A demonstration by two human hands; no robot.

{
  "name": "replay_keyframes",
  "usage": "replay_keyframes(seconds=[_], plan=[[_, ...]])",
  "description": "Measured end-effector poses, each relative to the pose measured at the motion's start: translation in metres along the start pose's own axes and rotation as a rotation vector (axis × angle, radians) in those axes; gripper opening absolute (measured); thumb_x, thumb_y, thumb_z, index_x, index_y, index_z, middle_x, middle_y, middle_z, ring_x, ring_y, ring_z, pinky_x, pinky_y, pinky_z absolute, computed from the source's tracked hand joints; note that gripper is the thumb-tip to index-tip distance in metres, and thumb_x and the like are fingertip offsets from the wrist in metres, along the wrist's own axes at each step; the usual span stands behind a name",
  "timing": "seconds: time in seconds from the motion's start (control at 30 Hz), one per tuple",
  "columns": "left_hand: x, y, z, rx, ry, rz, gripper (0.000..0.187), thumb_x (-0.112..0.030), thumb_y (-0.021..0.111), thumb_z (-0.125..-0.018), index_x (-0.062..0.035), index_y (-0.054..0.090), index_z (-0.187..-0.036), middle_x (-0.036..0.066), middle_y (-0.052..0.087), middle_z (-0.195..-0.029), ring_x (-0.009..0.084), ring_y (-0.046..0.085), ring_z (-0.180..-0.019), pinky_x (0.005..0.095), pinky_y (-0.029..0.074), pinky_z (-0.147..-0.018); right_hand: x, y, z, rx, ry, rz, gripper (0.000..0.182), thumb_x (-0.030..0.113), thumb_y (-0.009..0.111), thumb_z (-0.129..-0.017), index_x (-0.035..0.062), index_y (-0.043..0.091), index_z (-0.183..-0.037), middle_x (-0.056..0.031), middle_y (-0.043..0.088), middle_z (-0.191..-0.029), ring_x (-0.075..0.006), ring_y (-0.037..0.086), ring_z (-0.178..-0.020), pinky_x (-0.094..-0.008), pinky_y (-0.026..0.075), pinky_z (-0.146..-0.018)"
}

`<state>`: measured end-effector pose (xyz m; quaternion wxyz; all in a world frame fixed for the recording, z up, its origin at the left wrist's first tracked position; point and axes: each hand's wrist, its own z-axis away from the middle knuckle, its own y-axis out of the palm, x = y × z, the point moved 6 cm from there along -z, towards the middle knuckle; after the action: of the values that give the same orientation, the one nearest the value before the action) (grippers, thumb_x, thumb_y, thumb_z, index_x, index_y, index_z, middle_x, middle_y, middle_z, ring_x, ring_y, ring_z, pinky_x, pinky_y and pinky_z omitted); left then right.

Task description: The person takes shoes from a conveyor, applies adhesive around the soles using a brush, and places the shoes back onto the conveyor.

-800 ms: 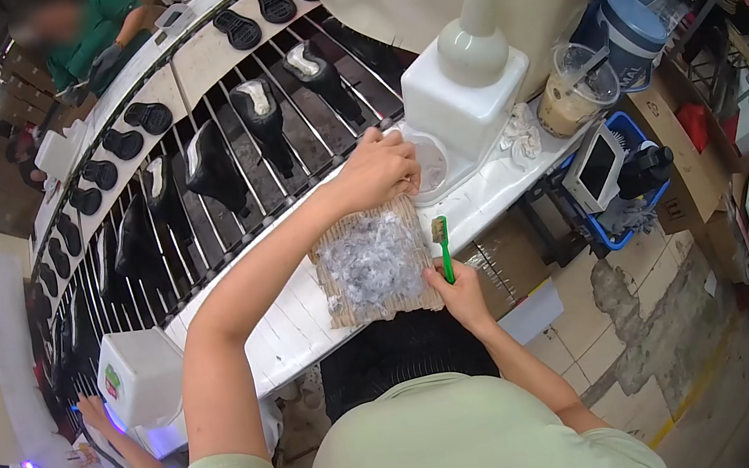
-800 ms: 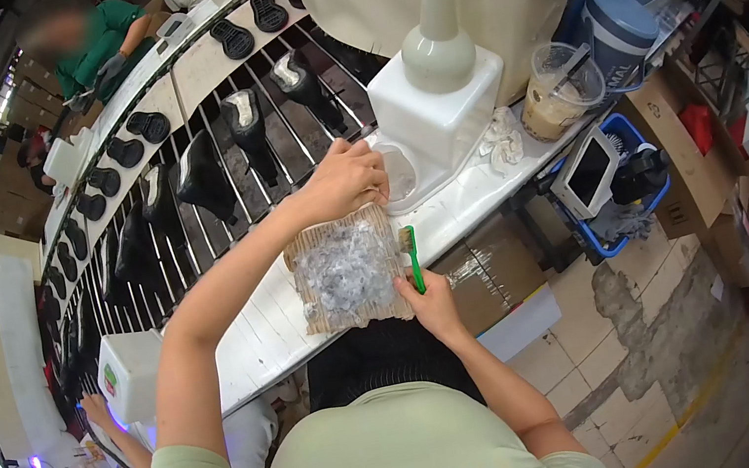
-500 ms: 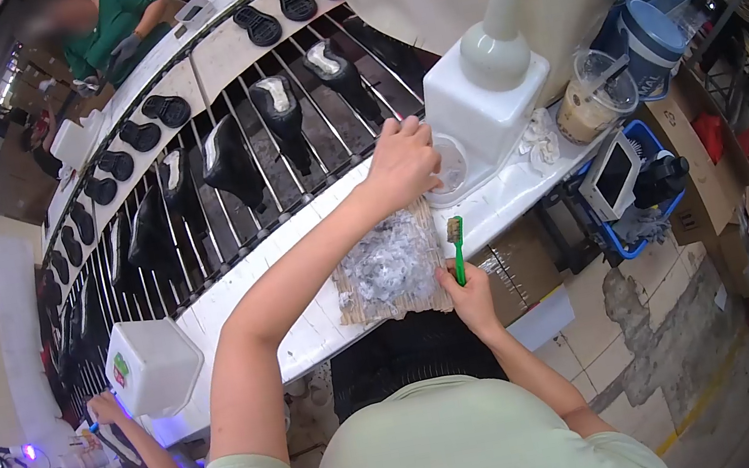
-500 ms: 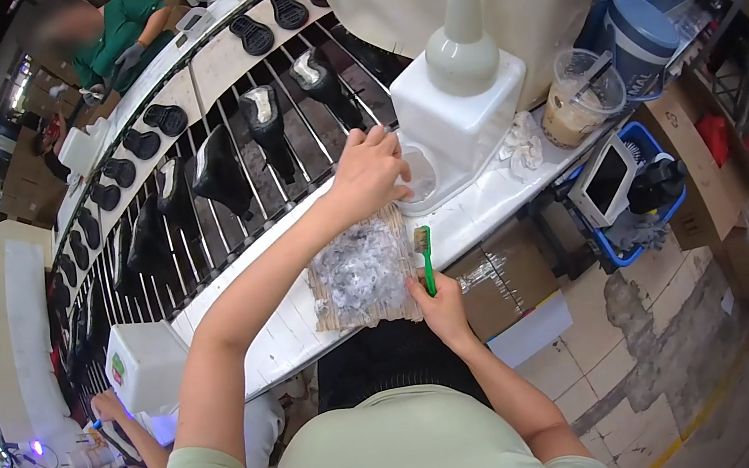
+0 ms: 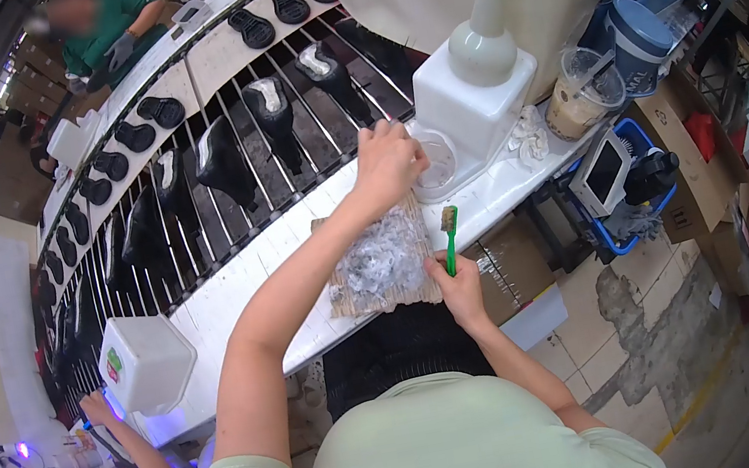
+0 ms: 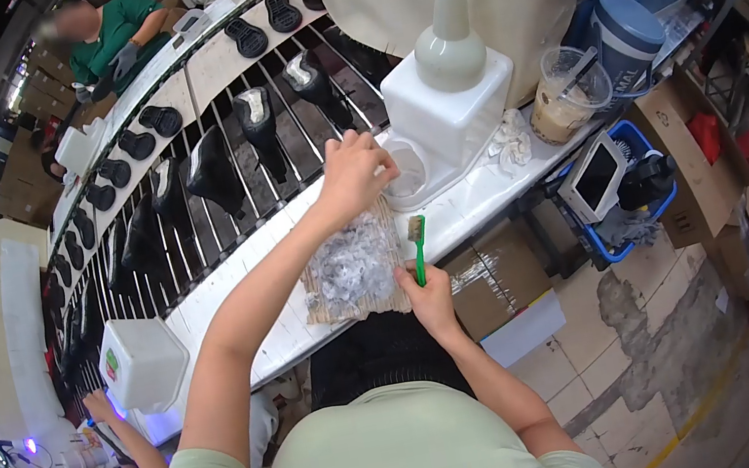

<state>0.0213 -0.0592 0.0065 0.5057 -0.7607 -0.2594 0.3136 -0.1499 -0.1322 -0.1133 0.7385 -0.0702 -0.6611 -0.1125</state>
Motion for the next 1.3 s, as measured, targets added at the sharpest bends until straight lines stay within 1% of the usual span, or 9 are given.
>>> replay_keyframes(seconds=[0.17,0.33,0.63,0.73,0.9,0.93,1.07,1.23,1.3], plan=[[0.024,-0.031,0.017,-0.028,-0.130,0.118,0.014,-0.027,0.070,-0.080,-0.0136,0.071,-0.080,0.004,0.055,-0.085,0.0228,0.048,-0.089,0.0366,0.031,-0.078,-0.010,-0.002,-0.014,-0.039,0.023,-0.118,0.021,0.015,0.068,-0.086,-0.0058,0.067,-0.082,0.0047,0.053,-0.063,-0.0034,0.043,-0.059,-0.0232,0.034,-0.052],[0.028,-0.044,0.028,-0.144,-0.124,0.155,0.014,-0.028,0.069,-0.081,-0.0139,0.071,-0.081,0.002,0.055,-0.086,0.0218,0.048,-0.088,0.0357,0.031,-0.078,-0.015,-0.008,-0.025,-0.067,0.085,-0.203,0.015,0.008,0.069,-0.084,-0.0069,0.069,-0.085,-0.0005,0.063,-0.071,-0.0061,0.051,-0.065,-0.0227,0.040,-0.061],[0.026,-0.109,0.045,-0.258,-0.145,0.206,0.015,-0.028,0.073,-0.077,-0.0134,0.070,-0.079,-0.002,0.056,-0.083,0.0184,0.046,-0.086,0.0332,0.030,-0.079,-0.019,-0.010,-0.030,-0.084,0.114,-0.267,0.015,0.008,0.070,-0.083,-0.0071,0.069,-0.085,0.0011,0.061,-0.072,-0.0057,0.050,-0.066,-0.0227,0.040,-0.062],[0.019,-0.128,0.055,-0.188,-0.182,0.199,0.015,-0.029,0.075,-0.076,-0.0142,0.071,-0.079,-0.003,0.056,-0.082,0.0177,0.046,-0.085,0.0336,0.029,-0.080,-0.018,-0.009,-0.029,-0.094,0.120,-0.268,0.015,0.008,0.070,-0.083,-0.0069,0.069,-0.085,0.0019,0.060,-0.072,-0.0053,0.049,-0.066,-0.0223,0.039,-0.062],[0.021,-0.084,0.087,-0.006,-0.304,0.220,0.015,-0.029,0.075,-0.076,-0.0154,0.074,-0.080,-0.003,0.059,-0.084,0.0183,0.048,-0.087,0.0351,0.029,-0.080,-0.020,-0.012,-0.027,-0.083,0.152,-0.228,0.021,0.014,0.068,-0.087,-0.0067,0.069,-0.085,0.0036,0.056,-0.067,-0.0044,0.045,-0.062,-0.0231,0.036,-0.057],[0.021,-0.067,0.094,0.081,-0.305,0.219,0.012,-0.025,0.070,-0.081,-0.0153,0.074,-0.088,-0.001,0.060,-0.089,0.0200,0.049,-0.090,0.0361,0.030,-0.081,-0.021,-0.014,-0.026,-0.084,0.156,-0.226,0.023,0.016,0.067,-0.088,-0.0065,0.070,-0.085,0.0042,0.055,-0.066,-0.0041,0.044,-0.059,-0.0232,0.035,-0.054],[0.034,-0.029,0.130,0.080,-0.297,0.009,0.021,-0.016,0.060,-0.088,-0.0163,0.071,-0.106,0.004,0.060,-0.098,0.0222,0.048,-0.095,0.0382,0.031,-0.081,-0.005,-0.019,-0.016,0.006,0.237,-0.113,0.025,0.019,0.065,-0.090,-0.0036,0.067,-0.079,0.0071,0.047,-0.058,-0.0026,0.036,-0.051,-0.0239,0.027,-0.045],[0.050,-0.047,0.158,-0.034,-0.360,-0.066,0.023,-0.018,0.062,-0.087,-0.0155,0.070,-0.108,0.003,0.059,-0.102,0.0226,0.050,-0.098,0.0389,0.032,-0.083,0.000,-0.011,-0.011,0.108,0.132,0.115,0.024,0.017,0.065,-0.089,0.0008,0.061,-0.072,0.0084,0.042,-0.055,-0.0018,0.034,-0.048,-0.0241,0.025,-0.042],[0.061,-0.057,0.171,-0.085,-0.412,-0.067,0.025,-0.019,0.063,-0.086,-0.0152,0.069,-0.110,0.003,0.059,-0.103,0.0226,0.050,-0.099,0.0389,0.032,-0.083,-0.010,-0.008,-0.015,0.130,0.099,0.054,0.019,0.018,0.065,-0.089,0.0007,0.065,-0.080,0.0093,0.042,-0.055,-0.0009,0.034,-0.047,-0.0232,0.025,-0.042]])
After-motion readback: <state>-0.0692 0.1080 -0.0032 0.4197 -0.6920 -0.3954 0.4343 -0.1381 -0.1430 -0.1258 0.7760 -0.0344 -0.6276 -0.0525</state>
